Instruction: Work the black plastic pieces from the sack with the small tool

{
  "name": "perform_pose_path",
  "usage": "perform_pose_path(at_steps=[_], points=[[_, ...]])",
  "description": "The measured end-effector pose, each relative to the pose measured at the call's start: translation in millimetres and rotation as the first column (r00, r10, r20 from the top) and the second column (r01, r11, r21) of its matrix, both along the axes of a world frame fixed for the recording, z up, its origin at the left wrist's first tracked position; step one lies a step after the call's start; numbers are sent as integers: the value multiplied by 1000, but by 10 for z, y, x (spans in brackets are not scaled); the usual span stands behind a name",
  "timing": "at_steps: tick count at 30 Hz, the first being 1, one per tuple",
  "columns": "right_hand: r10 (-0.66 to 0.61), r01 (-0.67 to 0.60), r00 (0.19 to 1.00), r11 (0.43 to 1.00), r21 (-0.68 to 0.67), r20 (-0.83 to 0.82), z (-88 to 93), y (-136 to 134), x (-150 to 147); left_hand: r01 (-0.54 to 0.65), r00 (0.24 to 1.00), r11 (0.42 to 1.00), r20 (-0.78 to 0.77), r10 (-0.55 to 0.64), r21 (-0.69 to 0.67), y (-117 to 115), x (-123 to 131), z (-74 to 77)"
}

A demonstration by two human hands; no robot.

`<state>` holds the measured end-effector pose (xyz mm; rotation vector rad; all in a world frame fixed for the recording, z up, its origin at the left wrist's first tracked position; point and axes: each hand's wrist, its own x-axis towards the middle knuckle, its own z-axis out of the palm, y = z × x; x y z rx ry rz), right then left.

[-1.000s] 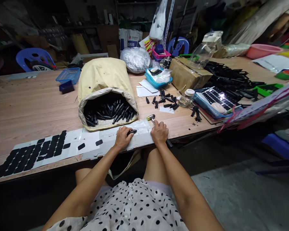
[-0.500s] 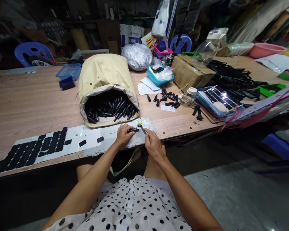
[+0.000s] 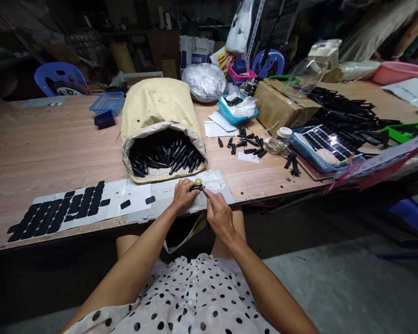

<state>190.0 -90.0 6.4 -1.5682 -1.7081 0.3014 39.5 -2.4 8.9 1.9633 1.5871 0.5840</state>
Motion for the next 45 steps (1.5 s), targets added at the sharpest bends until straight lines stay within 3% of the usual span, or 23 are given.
perform_pose_path(at_steps=[5, 9, 12, 14, 17, 23, 25, 28, 30, 32, 34, 35, 37, 38, 39, 41, 43, 45], points=[[12, -12, 999, 1000, -15, 41, -84, 50, -8, -6, 1000, 1000, 2, 6, -23, 2, -1, 14], [-125, 125, 984, 992, 10, 127, -27, 266, 241, 16, 1000, 999, 19, -15, -32, 8, 5, -1], [-297, 321, 919, 945, -56, 260, 7, 537, 519, 20, 999, 1000, 26, -19, -21, 10, 7, -34], [-348, 406, 871, 908, -109, 346, -13, 704, 672, 22, 999, 1000, 30, -21, -15, 5, 5, -54], [-363, 451, 827, 885, -119, 430, -97, 851, 781, 31, 999, 999, 30, -31, -17, 10, 2, -67], [-399, 464, 753, 886, 9, 523, -243, 861, 734, 77, 997, 997, 27, -78, 19, 12, -4, -35], [-394, 458, 743, 889, 19, 541, -257, 858, 728, 161, 985, 981, 50, -167, 107, -136, -37, -57], [-394, 451, 734, 892, 38, 554, -276, 865, 741, 373, 908, 898, 106, -405, 232, -592, -161, -195], [-402, 452, 729, 890, 51, 554, -293, 872, 751, 486, 849, 855, 134, -510, 179, -952, -287, -352], [-406, 456, 725, 888, 55, 557, -306, 877, 757, 411, 903, 911, 137, -408, 5, -1226, -420, -522], [-405, 457, 722, 888, 53, 561, -308, 879, 758, 154, 987, 963, 78, -140, -222, -1336, -532, -661], [-403, 457, 722, 888, 51, 562, -304, 879, 756, -6, 1000, 946, 22, 14, -325, -1329, -575, -710], [-401, 455, 723, 889, 48, 563, -289, 878, 750, -272, 961, 839, -98, 257, -471, -1236, -627, -764], [-400, 454, 725, 890, 48, 561, -279, 876, 745, -351, 934, 780, -141, 327, -517, -1175, -640, -771], [-401, 453, 727, 890, 49, 558, -270, 874, 740, -395, 915, 736, -166, 367, -550, -1122, -644, -767], [-403, 453, 732, 890, 49, 549, -256, 869, 730, -412, 906, 705, -178, 384, -577, -1073, -640, -735], [-406, 454, 739, 890, 48, 538, -251, 865, 723, -365, 926, 745, -135, 352, -558, -1111, -633, -668], [-408, 454, 745, 890, 48, 528, -253, 862, 719, -227, 966, 819, -19, 256, -527, -1189, -647, -546]])
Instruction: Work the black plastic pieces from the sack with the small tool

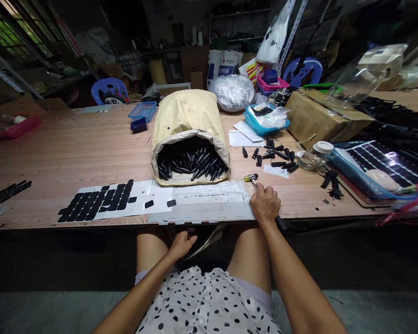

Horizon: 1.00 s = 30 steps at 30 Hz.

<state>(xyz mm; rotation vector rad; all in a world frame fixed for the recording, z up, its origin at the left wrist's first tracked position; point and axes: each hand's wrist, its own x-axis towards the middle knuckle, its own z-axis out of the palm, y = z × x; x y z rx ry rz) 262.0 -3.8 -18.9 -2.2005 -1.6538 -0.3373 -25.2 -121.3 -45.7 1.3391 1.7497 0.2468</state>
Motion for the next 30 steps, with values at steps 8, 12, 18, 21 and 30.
perform_pose_path(at_steps=[8, 12, 18, 21, 30], points=[[-2, 2, 1000, 1000, -28, -8, 13, -6, -11, 226, 974, 863, -94, -205, 453, 747, -567, 932], [-2, 1, 1000, 999, -50, -8, 26, -7, -25, 401, 836, 756, -543, -71, 517, 1492, -937, 1145], [-2, 3, 1000, 998, -60, 9, 44, -21, -48, 615, 622, 725, -756, -204, 310, 1943, -1098, 1125], [-3, 3, 1000, 998, -61, 11, 51, -26, -54, 661, 589, 692, -772, -238, 291, 1985, -1141, 1143], [-18, 18, 1000, 997, -80, -9, 78, -20, -90, 102, 990, 825, 22, -137, 556, 1651, -958, 1168]])
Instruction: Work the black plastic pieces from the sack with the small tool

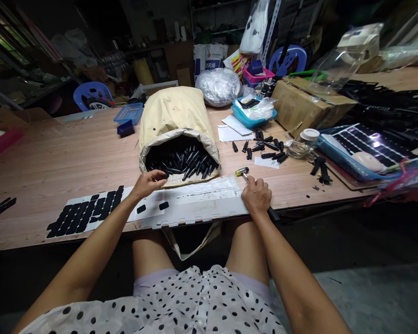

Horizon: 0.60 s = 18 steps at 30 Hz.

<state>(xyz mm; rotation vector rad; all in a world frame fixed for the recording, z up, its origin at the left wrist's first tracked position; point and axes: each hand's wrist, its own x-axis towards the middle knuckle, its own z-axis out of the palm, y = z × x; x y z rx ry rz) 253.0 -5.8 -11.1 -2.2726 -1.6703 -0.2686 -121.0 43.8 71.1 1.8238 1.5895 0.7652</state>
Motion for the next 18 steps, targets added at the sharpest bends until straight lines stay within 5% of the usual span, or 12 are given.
perform_pose_path(at_steps=[5, 18], points=[[0, 0, 1000, 1000, -21, -6, 36, 4, -19, 26, 906, 950, 408, 108, -310, -286, 480, -185], [-1, 1, 1000, 998, -63, 0, 52, 2, -55, 177, 820, 872, 559, 126, -456, -400, 991, -369]])
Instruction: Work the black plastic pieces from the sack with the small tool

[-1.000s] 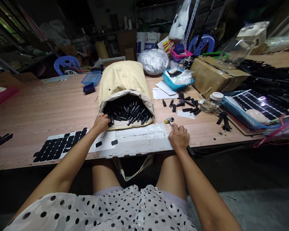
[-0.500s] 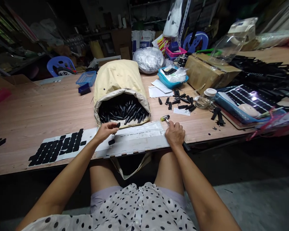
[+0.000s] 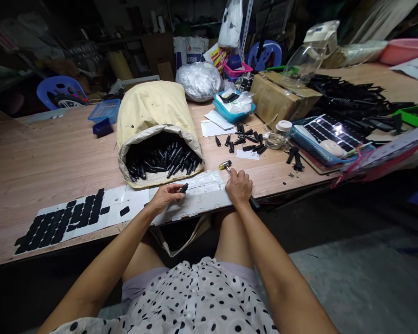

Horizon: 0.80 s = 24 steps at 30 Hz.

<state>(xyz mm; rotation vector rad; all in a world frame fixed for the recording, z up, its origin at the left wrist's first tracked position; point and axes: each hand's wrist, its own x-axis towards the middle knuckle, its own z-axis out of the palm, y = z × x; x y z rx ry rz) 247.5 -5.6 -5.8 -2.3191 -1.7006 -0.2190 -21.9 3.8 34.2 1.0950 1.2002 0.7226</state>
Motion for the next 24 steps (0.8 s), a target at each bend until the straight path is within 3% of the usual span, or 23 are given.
perform_pose_path(at_steps=[10, 15, 20, 24], points=[[-6, 6, 1000, 1000, -4, -7, 26, -7, -16, -15, 1000, 996, 11, 14, 84, 65, 137, -127], [-6, 6, 1000, 1000, -13, -6, 38, -18, -29, 44, 993, 984, -113, -25, 170, 143, 208, -170], [12, -11, 999, 1000, 18, -31, 7, 0, 10, 153, 918, 908, -395, 15, 390, 192, 325, -236], [61, -54, 991, 997, 60, -123, 3, 2, 75, 232, 889, 829, -457, 32, 509, 170, 349, -341]])
